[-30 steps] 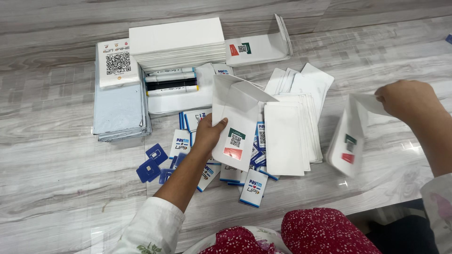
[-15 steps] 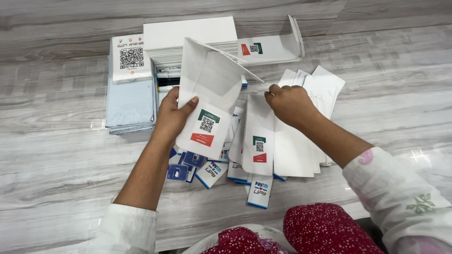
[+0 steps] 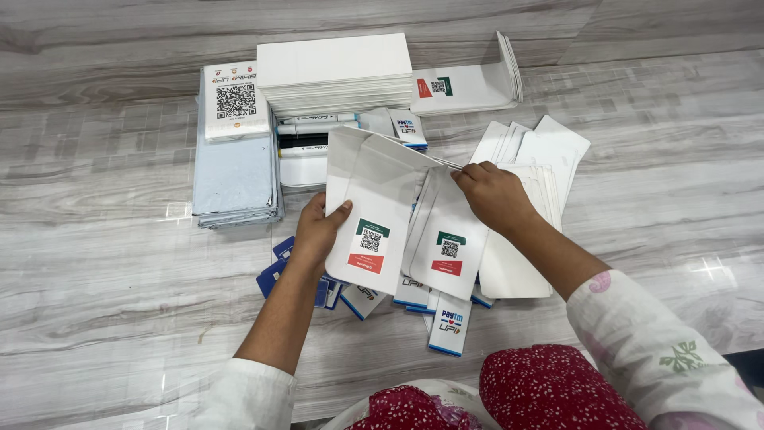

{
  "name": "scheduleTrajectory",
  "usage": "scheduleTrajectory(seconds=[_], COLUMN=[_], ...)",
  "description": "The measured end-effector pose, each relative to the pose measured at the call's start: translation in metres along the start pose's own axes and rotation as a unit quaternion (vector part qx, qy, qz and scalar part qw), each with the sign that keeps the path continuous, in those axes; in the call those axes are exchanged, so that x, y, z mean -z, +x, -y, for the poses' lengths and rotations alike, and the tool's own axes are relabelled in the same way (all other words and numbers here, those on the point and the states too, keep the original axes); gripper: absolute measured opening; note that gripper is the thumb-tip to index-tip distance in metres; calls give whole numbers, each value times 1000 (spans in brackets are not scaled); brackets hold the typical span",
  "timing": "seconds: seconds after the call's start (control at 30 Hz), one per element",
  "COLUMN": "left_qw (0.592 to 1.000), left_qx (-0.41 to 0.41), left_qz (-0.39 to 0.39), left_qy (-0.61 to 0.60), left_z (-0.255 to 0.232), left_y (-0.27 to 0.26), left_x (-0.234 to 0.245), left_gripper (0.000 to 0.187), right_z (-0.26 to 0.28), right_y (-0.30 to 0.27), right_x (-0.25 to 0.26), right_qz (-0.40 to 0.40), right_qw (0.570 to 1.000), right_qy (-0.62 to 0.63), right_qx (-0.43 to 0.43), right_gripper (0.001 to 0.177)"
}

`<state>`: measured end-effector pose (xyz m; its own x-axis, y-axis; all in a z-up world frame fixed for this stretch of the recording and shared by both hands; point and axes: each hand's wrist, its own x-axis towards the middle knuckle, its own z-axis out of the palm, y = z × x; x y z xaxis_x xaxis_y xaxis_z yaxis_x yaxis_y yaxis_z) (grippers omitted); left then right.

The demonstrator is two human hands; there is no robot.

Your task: The person assembles payment kits by placing small cards into white paper holders and stacking them. They handle multiple cards and holders, organizing them into neat piles on the floor.

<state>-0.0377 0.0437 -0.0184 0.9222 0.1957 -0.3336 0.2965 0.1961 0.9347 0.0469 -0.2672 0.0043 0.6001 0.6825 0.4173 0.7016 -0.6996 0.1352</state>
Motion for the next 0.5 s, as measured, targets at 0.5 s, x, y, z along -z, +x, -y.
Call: scheduleTrajectory(seconds=[0.5], left_qw=[997], left_qx=[44], left_qz=[64], left_qy=[6], left_z=[25], left_y=[-9], left_x=[-20], left_gripper=[38], right_z=[4], right_y=[-34], right_x=[16], right_qz=[-64], right_qw=[946], right_qy=[179], right_qx=[-262], right_gripper=[9])
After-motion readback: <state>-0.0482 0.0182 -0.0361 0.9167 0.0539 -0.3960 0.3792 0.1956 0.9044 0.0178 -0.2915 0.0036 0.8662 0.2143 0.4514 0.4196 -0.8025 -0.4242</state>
